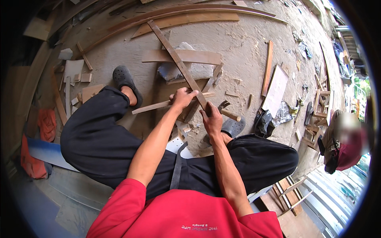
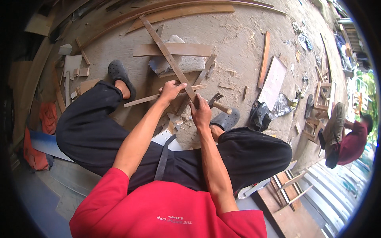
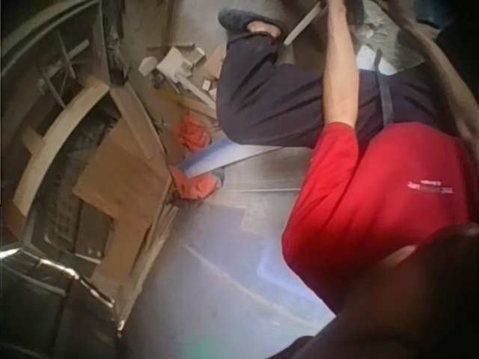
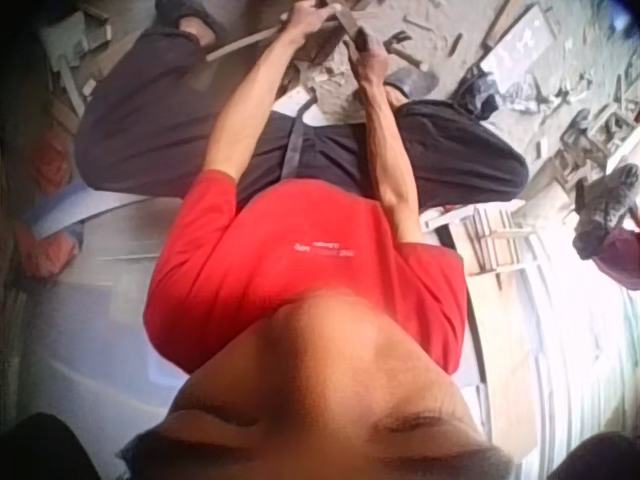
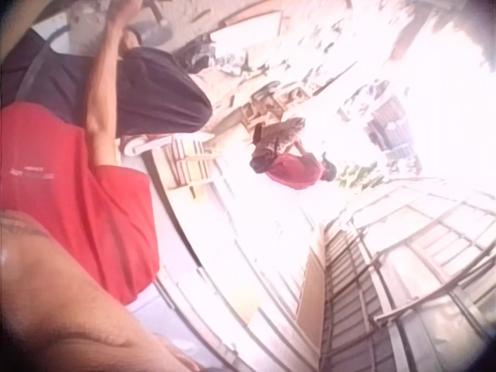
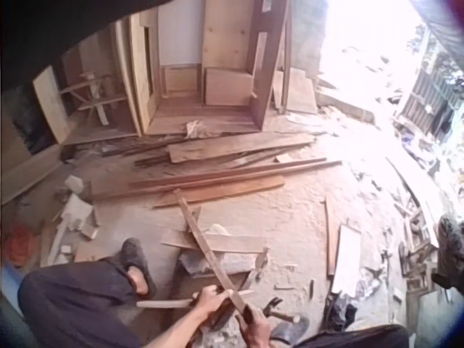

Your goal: The person sits on the floor and assembles thin wooden strips into a frame-like structure. They use a hammer to tap the pieces together, repeatedly adjust the alignment, and fit smaller pieces into the joints.

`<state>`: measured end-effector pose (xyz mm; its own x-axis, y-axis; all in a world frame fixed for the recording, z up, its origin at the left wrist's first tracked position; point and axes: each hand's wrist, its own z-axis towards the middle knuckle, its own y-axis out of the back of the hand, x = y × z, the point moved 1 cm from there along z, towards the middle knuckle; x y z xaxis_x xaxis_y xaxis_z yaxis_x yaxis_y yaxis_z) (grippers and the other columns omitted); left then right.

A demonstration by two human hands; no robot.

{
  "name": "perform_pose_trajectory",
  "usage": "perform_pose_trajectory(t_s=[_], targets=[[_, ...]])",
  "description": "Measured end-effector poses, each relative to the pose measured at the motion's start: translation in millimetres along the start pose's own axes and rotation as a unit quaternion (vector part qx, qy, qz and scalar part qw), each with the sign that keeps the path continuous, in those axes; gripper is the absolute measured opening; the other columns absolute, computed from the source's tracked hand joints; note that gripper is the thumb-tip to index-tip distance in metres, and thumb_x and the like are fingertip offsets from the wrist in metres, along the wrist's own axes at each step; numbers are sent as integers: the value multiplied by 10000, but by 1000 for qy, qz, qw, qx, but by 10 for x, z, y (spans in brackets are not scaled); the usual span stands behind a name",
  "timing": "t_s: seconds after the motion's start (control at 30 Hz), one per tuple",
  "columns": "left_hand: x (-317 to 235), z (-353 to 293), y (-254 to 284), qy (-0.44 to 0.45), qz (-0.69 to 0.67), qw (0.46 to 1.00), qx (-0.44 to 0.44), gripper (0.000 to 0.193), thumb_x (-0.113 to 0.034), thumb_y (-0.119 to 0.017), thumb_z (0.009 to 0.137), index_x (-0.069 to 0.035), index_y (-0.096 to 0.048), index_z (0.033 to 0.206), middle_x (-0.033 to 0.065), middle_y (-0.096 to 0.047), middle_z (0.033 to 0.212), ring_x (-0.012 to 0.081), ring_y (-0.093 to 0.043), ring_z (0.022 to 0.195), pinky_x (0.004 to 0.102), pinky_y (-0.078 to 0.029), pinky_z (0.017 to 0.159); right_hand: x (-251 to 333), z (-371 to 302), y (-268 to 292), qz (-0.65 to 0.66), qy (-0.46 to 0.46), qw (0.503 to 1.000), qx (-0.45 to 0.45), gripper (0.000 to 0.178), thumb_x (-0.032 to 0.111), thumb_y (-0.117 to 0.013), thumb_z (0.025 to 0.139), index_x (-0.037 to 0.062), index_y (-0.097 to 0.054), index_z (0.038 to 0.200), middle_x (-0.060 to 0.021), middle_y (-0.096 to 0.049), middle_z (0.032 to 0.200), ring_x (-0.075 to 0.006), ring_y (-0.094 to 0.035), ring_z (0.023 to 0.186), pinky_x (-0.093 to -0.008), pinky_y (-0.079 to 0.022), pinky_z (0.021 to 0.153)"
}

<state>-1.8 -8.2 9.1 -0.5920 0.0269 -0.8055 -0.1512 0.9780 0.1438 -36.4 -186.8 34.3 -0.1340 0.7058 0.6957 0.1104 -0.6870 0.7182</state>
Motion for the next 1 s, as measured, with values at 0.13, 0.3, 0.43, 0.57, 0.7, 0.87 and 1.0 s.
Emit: perform_pose_trajectory(t_s=[0.13, 0.3, 0.43, 0.57, 0.7, 0.87, 1.0], targets=[[-156, -64, -7, 12, 100, 995, -17, 389, -330, -727, 844, 4, -701, 1042, 68, -716, 936, 126, -618, 858, 274, -462, 804, -28, -10, 27, 5, 0, 1000, -1, 463, 164, -742, 789, 70, -593, 1218, -145, -660, 1064, -341, -647, 947, -398, -529, 803], [-31, 11, 44, 25, 19, 999, 9, 395, -338, -726, 852, 5, -699, 1047, 61, -712, 946, 120, -611, 865, 284, -469, 794, 1, -2, 6, 11, 8, 1000, 0, 448, 155, -740, 796, 54, -594, 1208, -153, -659, 1067, -334, -649, 952, -380, -522, 807], [-23, 19, 25, 31, 33, 999, -2, 391, -369, -723, 839, -24, -717, 1023, 43, -725, 898, 126, -621, 828, 300, -421, 885, -4, 2, 2, 3, 8, 1000, -4, 436, 151, -731, 801, 50, -592, 1202, -151, -659, 1063, -332, -647, 950, -388, -522, 807], [-31, 10, 23, 27, 1, 1000, 15, 381, -361, -718, 848, -31, -717, 1039, 45, -729, 919, 124, -626, 841, 301, -414, 908, -10, -3, 7, 5, 15, 1000, -16, 433, 146, -727, 803, 54, -592, 1203, -145, -660, 1064, -332, -647, 951, -389, -523, 809], [-40, 11, 21, 23, 5, 1000, 16, 384, -333, -726, 858, -2, -700, 1052, 46, -713, 936, 106, -608, 840, 276, -450, 812, -6, -6, 3, 3, 10, 1000, -17, 429, 144, -722, 806, 59, -593, 1207, -141, -661, 1068, -332, -646, 961, -389, -522, 816], [-34, 30, 38, 26, 33, 999, 12, 401, -324, -734, 858, 24, -689, 1052, 54, -703, 934, 101, -596, 833, 269, -473, 754, -8, -7, -1, 5, 9, 1000, -16, 428, 141, -720, 807, 62, -593, 1208, -143, -662, 1066, -337, -645, 960, -391, -521, 820], [-57, 11, 47, 28, 25, 999, 12, 418, -337, -739, 850, 30, -688, 1044, 60, -701, 927, 107, -595, 829, 276, -474, 748, 4, -5, 2, 6, 4, 1000, -9, 435, 127, -713, 794, 72, -596, 1210, -136, -659, 1093, -336, -640, 980, -411, -525, 830]])
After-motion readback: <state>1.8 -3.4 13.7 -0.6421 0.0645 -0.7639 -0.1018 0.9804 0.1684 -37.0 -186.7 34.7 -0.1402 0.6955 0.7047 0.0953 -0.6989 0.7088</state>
